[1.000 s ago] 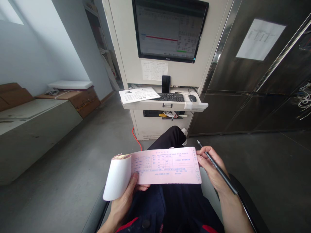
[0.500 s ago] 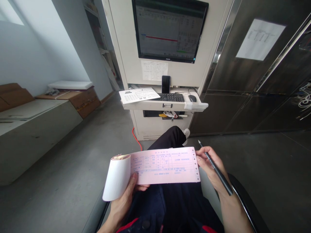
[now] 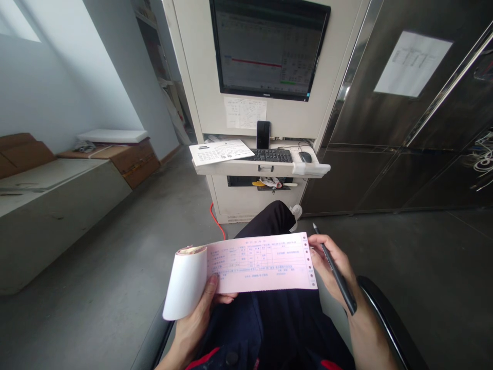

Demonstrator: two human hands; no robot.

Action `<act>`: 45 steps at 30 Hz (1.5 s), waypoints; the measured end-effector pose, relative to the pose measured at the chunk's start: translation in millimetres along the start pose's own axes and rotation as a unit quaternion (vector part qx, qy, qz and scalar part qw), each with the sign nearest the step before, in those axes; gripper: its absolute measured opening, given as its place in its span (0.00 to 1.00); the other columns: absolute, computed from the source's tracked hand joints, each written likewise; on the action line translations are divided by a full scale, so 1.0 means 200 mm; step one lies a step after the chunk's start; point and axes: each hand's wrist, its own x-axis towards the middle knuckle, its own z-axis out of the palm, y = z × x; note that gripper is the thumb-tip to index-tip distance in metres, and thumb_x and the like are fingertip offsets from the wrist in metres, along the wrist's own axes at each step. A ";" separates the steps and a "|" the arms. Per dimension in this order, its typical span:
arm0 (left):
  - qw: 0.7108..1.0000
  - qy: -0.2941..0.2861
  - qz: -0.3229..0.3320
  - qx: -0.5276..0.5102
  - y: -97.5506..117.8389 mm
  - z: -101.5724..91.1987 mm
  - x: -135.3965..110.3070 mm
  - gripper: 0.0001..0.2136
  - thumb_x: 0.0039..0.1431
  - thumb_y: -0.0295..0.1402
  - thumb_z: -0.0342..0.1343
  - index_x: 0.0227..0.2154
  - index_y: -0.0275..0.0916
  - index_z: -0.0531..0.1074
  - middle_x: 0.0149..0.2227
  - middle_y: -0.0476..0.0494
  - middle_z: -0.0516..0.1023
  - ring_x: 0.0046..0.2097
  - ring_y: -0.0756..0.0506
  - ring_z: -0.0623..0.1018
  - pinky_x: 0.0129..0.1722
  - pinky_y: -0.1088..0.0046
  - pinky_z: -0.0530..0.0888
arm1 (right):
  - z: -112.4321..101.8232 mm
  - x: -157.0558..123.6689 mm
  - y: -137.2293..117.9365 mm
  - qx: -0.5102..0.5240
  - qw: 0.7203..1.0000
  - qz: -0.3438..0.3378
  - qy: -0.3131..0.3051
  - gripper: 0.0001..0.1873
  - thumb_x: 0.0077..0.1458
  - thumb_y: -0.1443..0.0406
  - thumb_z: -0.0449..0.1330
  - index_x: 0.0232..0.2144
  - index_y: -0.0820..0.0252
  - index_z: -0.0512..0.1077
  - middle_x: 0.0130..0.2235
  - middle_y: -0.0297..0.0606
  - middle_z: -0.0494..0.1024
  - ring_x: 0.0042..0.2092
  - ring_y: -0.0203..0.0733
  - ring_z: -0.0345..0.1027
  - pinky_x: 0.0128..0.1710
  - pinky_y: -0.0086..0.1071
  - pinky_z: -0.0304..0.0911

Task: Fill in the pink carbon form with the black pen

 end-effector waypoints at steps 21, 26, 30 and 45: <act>1.000 0.009 -0.010 -0.007 -0.03 -0.03 0.01 0.25 0.41 0.55 0.68 0.25 0.33 0.79 0.28 0.37 0.79 0.32 0.42 0.79 0.38 0.76 0.78 | 0.02 0.01 0.05 -0.128 0.979 -0.144 0.060 0.14 0.60 0.61 0.59 0.49 0.52 0.65 0.58 0.41 0.70 0.60 0.48 0.62 0.59 0.44 0.62; 1.000 0.009 0.001 0.002 -0.02 -0.02 0.02 0.24 0.43 0.55 0.68 0.25 0.34 0.78 0.27 0.38 0.79 0.31 0.43 0.78 0.38 0.75 0.78 | 0.03 0.00 0.01 -0.137 0.978 -0.147 0.063 0.10 0.61 0.60 0.58 0.45 0.52 0.68 0.53 0.39 0.75 0.58 0.47 0.66 0.55 0.40 0.64; 1.000 0.008 0.008 -0.014 -0.01 -0.01 0.01 0.24 0.41 0.54 0.69 0.24 0.35 0.79 0.25 0.39 0.79 0.30 0.43 0.78 0.36 0.75 0.78 | 0.04 -0.02 -0.01 -0.145 0.981 -0.117 0.054 0.10 0.63 0.58 0.55 0.44 0.53 0.71 0.50 0.40 0.76 0.49 0.46 0.73 0.45 0.34 0.70; 1.000 0.019 0.012 0.015 0.02 0.03 -0.02 0.27 0.43 0.58 0.66 0.23 0.32 0.78 0.26 0.35 0.79 0.32 0.39 0.79 0.41 0.70 0.77 | 0.13 -0.05 -0.07 -0.128 0.990 -0.053 0.034 0.17 0.59 0.50 0.55 0.35 0.56 0.73 0.26 0.34 0.74 0.27 0.39 0.69 0.27 0.27 0.64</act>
